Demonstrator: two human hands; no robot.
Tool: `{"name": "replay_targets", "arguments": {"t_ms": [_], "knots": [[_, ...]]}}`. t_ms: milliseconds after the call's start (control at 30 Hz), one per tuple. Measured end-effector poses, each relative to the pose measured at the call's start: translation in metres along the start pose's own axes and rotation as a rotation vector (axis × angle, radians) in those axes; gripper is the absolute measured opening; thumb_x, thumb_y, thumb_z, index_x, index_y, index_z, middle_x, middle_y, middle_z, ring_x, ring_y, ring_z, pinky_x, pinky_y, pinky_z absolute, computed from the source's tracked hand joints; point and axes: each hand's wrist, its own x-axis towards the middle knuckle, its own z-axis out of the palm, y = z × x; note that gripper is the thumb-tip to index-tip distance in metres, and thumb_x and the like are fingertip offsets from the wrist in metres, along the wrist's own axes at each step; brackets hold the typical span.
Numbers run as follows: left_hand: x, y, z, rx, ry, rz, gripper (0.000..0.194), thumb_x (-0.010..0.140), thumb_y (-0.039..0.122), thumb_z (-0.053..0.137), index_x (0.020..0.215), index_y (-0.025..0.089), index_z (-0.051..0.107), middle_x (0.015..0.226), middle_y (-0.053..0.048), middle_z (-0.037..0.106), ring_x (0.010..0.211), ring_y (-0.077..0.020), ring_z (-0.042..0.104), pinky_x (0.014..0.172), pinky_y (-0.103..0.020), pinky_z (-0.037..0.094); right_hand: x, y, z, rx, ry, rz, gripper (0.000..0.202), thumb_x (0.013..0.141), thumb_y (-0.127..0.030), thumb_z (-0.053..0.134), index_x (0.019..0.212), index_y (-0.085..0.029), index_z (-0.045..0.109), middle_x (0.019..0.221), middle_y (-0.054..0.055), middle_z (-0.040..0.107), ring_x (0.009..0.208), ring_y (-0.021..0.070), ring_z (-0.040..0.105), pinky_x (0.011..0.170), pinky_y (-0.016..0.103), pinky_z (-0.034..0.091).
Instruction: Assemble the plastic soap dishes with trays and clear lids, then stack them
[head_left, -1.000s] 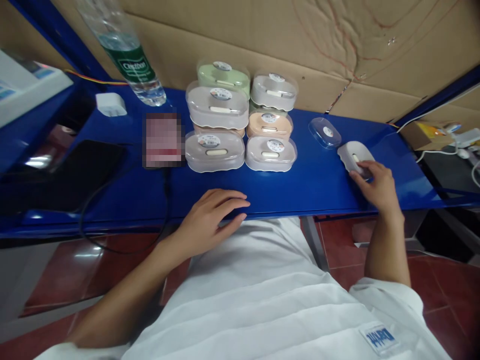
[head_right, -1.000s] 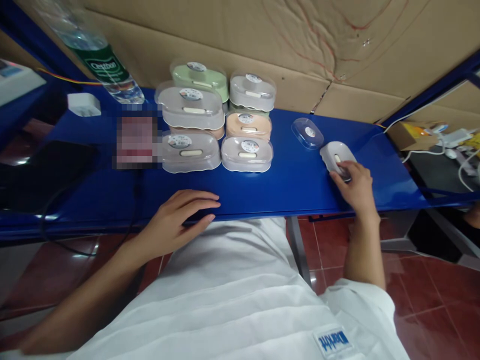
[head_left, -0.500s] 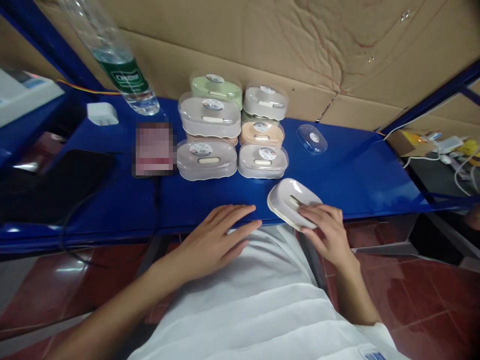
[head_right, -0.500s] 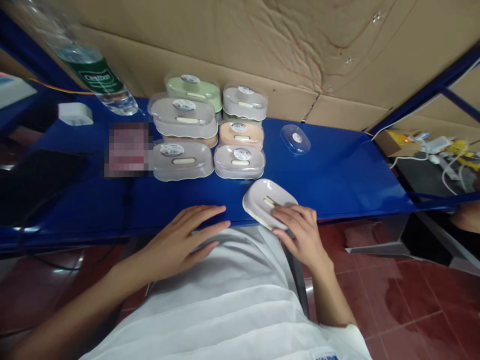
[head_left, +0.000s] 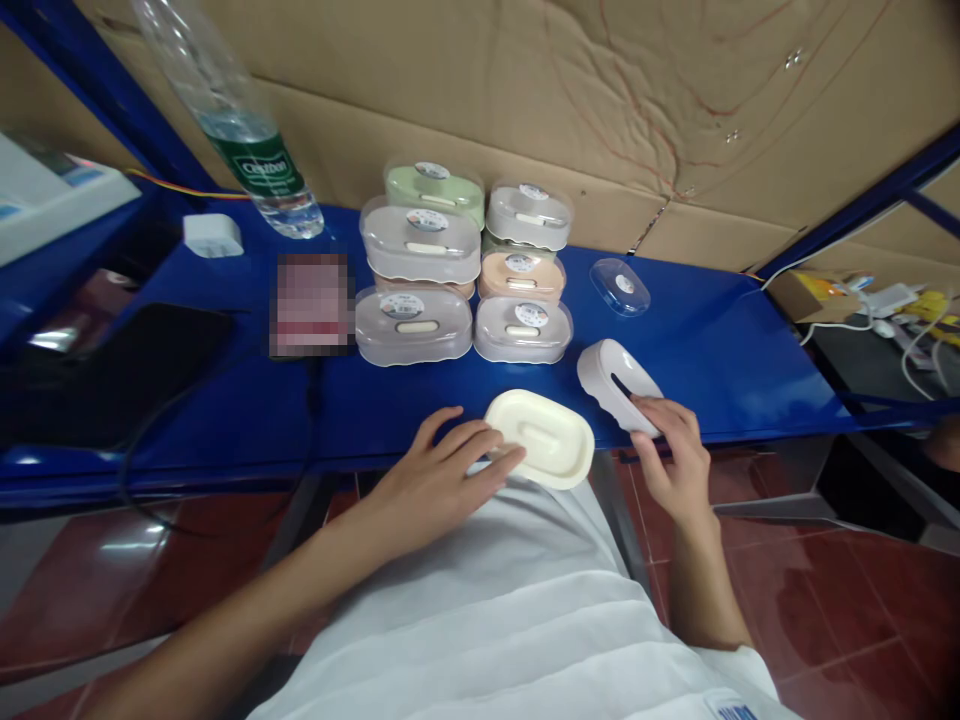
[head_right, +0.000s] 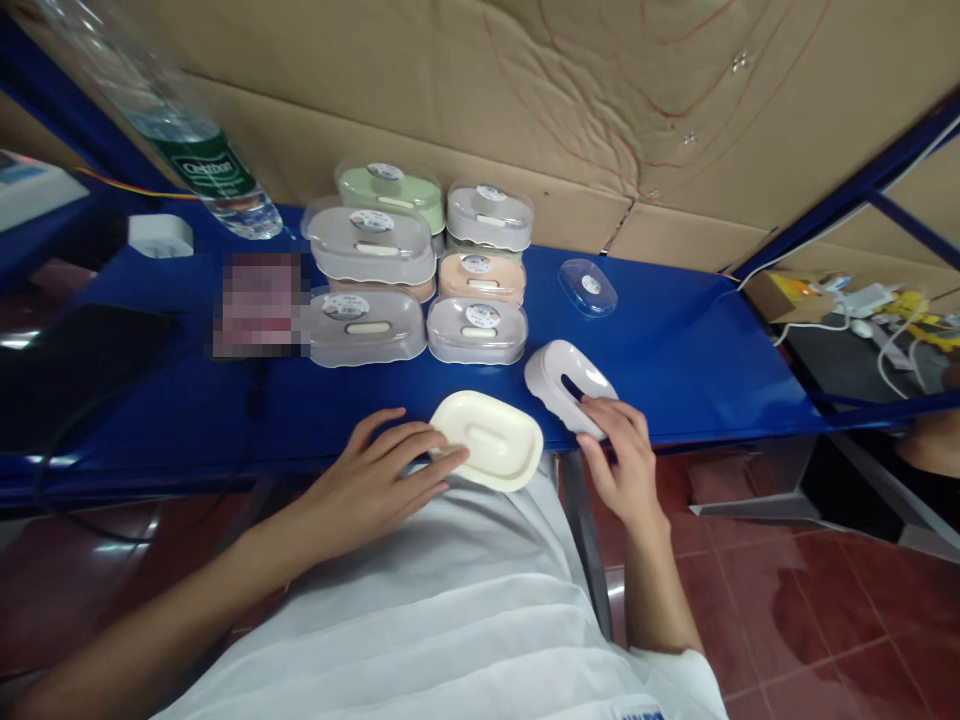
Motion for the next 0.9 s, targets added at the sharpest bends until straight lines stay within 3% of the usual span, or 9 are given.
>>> {"name": "replay_targets", "arguments": {"t_ms": [133, 267, 400, 500, 567, 633, 733, 800, 900], "knots": [[-0.009, -0.012, -0.014, -0.044, 0.057, -0.049, 0.011, 0.109, 0.022, 0.069, 0.118, 0.023, 0.073, 0.104, -0.003, 0.080, 0.102, -0.0243, 0.070, 0.118, -0.052, 0.041, 0.010, 0.032, -0.021, -0.181, -0.169, 0.031, 0.032, 0.112, -0.031, 0.062, 0.142, -0.028, 0.072, 0.140, 0.010, 0.077, 0.135, 0.0348, 0.070, 0.116, 0.059, 0.052], [-0.017, -0.024, -0.021, -0.047, 0.073, -0.116, 0.007, 0.108, 0.024, 0.071, 0.114, 0.026, 0.073, 0.101, -0.002, 0.079, 0.107, -0.0253, 0.070, 0.125, -0.056, 0.034, 0.038, 0.063, -0.037, -0.229, -0.237, 0.104, 0.036, 0.113, -0.045, 0.059, 0.139, -0.025, 0.075, 0.151, 0.014, 0.071, 0.146, 0.0372, 0.064, 0.124, 0.064, 0.047], [-0.016, -0.029, -0.020, -0.096, 0.019, -0.119, 0.016, 0.106, 0.024, 0.070, 0.123, 0.025, 0.071, 0.125, -0.009, 0.077, 0.129, -0.0301, 0.069, 0.130, -0.063, 0.030, 0.107, 0.094, -0.028, -0.260, -0.429, 0.212, 0.052, 0.113, -0.054, 0.056, 0.152, -0.022, 0.069, 0.164, 0.018, 0.060, 0.158, 0.0381, 0.053, 0.131, 0.064, 0.041], [-0.015, -0.031, -0.019, -0.160, -0.045, -0.078, 0.025, 0.105, 0.021, 0.068, 0.130, 0.022, 0.068, 0.141, -0.015, 0.070, 0.139, -0.0321, 0.065, 0.124, -0.059, 0.045, 0.167, 0.108, -0.008, -0.298, -0.539, 0.347, 0.055, 0.114, -0.050, 0.059, 0.157, -0.017, 0.063, 0.170, 0.022, 0.053, 0.164, 0.0437, 0.043, 0.131, 0.074, 0.032], [-0.015, -0.032, -0.018, -0.182, -0.048, -0.066, 0.027, 0.105, 0.019, 0.066, 0.133, 0.022, 0.066, 0.143, -0.016, 0.069, 0.138, -0.0317, 0.066, 0.120, -0.056, 0.051, 0.189, 0.108, -0.002, -0.319, -0.569, 0.447, 0.061, 0.113, -0.051, 0.060, 0.160, -0.012, 0.059, 0.171, 0.025, 0.050, 0.163, 0.0463, 0.042, 0.130, 0.076, 0.028], [-0.016, -0.033, -0.018, -0.188, -0.024, -0.080, 0.031, 0.106, 0.019, 0.066, 0.137, 0.021, 0.064, 0.144, -0.017, 0.068, 0.136, -0.0314, 0.067, 0.118, -0.055, 0.055, 0.186, 0.101, -0.007, -0.318, -0.562, 0.475, 0.071, 0.113, -0.058, 0.058, 0.164, -0.010, 0.053, 0.171, 0.025, 0.049, 0.162, 0.0435, 0.044, 0.133, 0.070, 0.029], [-0.018, -0.033, -0.017, -0.200, 0.010, -0.140, 0.042, 0.107, 0.023, 0.068, 0.147, 0.020, 0.060, 0.156, -0.021, 0.060, 0.141, -0.0329, 0.064, 0.116, -0.051, 0.059, 0.140, 0.087, -0.026, -0.224, -0.490, 0.438, 0.082, 0.105, -0.072, 0.063, 0.165, -0.017, 0.055, 0.170, 0.020, 0.053, 0.160, 0.0374, 0.049, 0.136, 0.055, 0.036], [-0.020, -0.033, -0.017, -0.227, 0.013, -0.169, 0.043, 0.107, 0.026, 0.070, 0.148, 0.020, 0.060, 0.159, -0.021, 0.056, 0.145, -0.0327, 0.061, 0.117, -0.048, 0.060, 0.098, 0.079, -0.037, -0.146, -0.457, 0.404, 0.074, 0.099, -0.074, 0.070, 0.154, -0.024, 0.068, 0.171, 0.014, 0.053, 0.160, 0.0381, 0.050, 0.136, 0.055, 0.039], [-0.021, -0.034, -0.016, -0.268, 0.009, -0.171, 0.036, 0.107, 0.028, 0.072, 0.142, 0.022, 0.064, 0.152, -0.018, 0.060, 0.143, -0.0306, 0.063, 0.119, -0.046, 0.059, 0.051, 0.064, -0.040, -0.132, -0.363, 0.292, 0.054, 0.103, -0.066, 0.068, 0.141, -0.029, 0.078, 0.166, 0.010, 0.060, 0.162, 0.0389, 0.048, 0.135, 0.062, 0.040]]}}
